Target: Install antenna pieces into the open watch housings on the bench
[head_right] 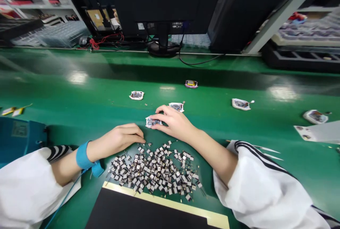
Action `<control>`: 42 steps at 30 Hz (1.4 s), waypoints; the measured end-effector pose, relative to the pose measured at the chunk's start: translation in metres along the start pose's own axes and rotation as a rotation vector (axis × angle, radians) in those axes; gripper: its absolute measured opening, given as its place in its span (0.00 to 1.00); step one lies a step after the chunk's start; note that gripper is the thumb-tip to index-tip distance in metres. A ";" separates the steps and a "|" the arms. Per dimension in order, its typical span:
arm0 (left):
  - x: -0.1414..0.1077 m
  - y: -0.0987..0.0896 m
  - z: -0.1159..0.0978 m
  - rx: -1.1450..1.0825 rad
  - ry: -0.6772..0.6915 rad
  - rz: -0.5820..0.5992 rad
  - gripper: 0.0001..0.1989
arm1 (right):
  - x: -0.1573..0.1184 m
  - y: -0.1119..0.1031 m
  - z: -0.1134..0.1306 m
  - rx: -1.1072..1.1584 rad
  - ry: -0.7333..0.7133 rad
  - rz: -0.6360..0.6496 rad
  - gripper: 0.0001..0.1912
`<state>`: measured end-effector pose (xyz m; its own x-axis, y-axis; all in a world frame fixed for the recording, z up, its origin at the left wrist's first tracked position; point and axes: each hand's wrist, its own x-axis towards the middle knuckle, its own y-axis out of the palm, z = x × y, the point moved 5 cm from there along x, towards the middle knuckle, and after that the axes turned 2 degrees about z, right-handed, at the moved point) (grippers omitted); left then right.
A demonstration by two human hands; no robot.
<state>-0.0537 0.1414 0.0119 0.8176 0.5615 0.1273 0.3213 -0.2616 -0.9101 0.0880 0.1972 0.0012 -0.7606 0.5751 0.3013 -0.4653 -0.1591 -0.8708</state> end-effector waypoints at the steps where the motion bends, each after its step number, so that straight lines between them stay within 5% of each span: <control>1: 0.000 -0.001 0.001 0.005 -0.001 -0.014 0.13 | -0.001 -0.001 -0.003 -0.006 0.011 0.004 0.18; 5: 0.001 -0.003 -0.002 -0.038 0.014 -0.054 0.15 | -0.009 -0.009 -0.017 0.041 0.067 0.024 0.17; 10: 0.005 0.002 -0.014 -0.061 0.120 0.057 0.14 | -0.026 -0.022 -0.036 0.073 0.216 -0.013 0.17; 16: 0.001 0.003 -0.006 0.010 0.029 0.005 0.14 | -0.051 -0.039 -0.054 -0.008 0.389 -0.118 0.14; 23: 0.005 -0.005 0.003 0.024 -0.135 -0.116 0.11 | -0.047 -0.036 -0.038 -0.078 0.233 -0.185 0.10; 31: 0.013 -0.002 0.013 0.107 -0.272 -0.062 0.11 | -0.028 -0.021 -0.002 0.059 0.036 -0.019 0.13; 35: 0.014 -0.001 0.015 0.021 -0.298 -0.065 0.07 | -0.019 -0.039 -0.036 -0.221 0.351 -0.238 0.17; 38: 0.014 -0.003 0.014 -0.002 -0.313 -0.083 0.05 | -0.014 -0.040 -0.061 -0.432 0.527 -0.203 0.19; 42: 0.014 -0.004 0.011 0.007 -0.266 -0.097 0.07 | -0.019 -0.041 -0.068 -0.474 0.567 -0.169 0.12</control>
<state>-0.0487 0.1591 0.0129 0.6290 0.7700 0.1068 0.3879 -0.1918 -0.9015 0.1524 0.2475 0.0047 -0.2868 0.9060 0.3113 -0.2132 0.2564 -0.9428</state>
